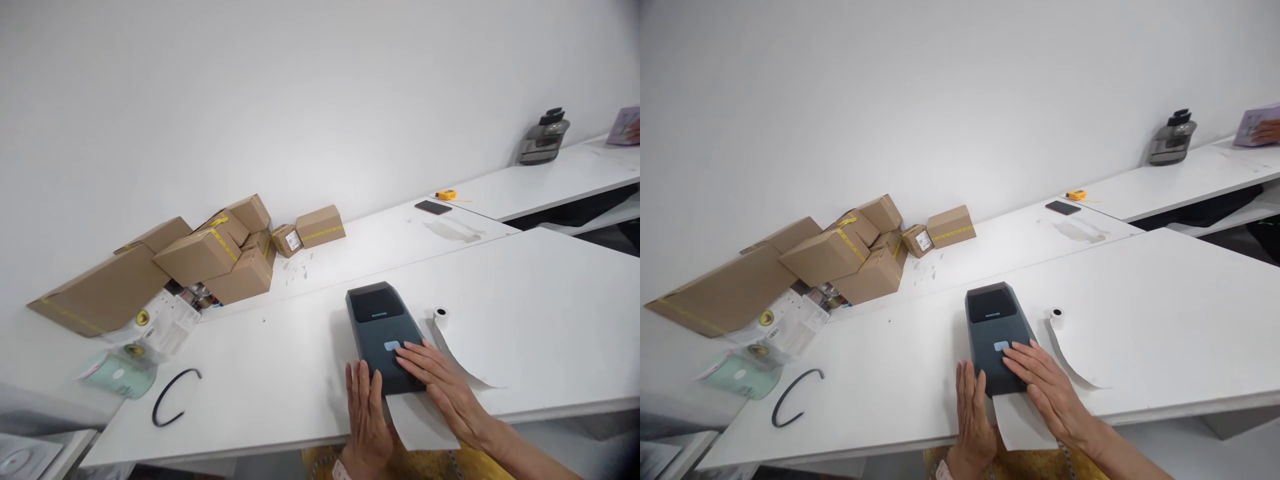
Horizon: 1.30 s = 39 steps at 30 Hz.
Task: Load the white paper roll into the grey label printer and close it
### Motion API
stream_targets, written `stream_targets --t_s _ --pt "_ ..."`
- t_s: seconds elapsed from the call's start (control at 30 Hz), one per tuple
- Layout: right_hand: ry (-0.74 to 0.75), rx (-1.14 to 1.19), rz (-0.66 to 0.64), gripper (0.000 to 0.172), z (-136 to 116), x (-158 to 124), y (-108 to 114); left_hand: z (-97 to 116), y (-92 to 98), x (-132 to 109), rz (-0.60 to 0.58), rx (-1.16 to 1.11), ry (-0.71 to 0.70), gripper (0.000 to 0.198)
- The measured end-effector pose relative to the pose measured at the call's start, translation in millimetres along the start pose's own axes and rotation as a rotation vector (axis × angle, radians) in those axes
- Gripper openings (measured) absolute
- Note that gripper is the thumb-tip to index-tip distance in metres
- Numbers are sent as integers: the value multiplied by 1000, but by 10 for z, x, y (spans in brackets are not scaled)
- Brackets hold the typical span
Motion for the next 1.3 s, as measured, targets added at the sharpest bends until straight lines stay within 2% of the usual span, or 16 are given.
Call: stream_targets --t_s 0.07,0.13,0.33,0.47,0.77,0.93,1.03,1.17,1.3 --pt "-21 9 22 49 1 -1 -17 -115 -49 77 -92 -15 -86 47" --pt "-40 18 53 48 3 -5 -33 -189 -90 150 -122 -69 -140 45" --pt "-94 11 76 48 -9 -53 -90 -198 -187 212 -54 -243 -59 41" --pt "-208 16 86 47 -36 -51 -84 -209 -216 193 -43 -289 -57 34" --pt "-287 -72 47 46 -94 -79 -75 -233 -333 117 -14 -376 11 38" --pt "-325 -27 33 45 -125 -69 -86 -209 -319 162 13 -385 24 31" --pt "-301 -21 46 45 -126 -56 -59 -209 -295 186 1 -369 15 31" --pt "-197 -33 13 48 -73 -100 -52 -170 -276 181 4 -355 32 27" --pt "-156 -25 7 52 -22 -152 -83 -88 -288 155 28 -326 150 20"
Point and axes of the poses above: each hand's wrist, its own x-axis towards the middle knuckle, its own y-axis out of the back of the hand, z = x × y, the point moved 3 cm from there along x, towards the middle knuckle, and after that the axes turned 6 degrees about y, right-handed, at the moved point
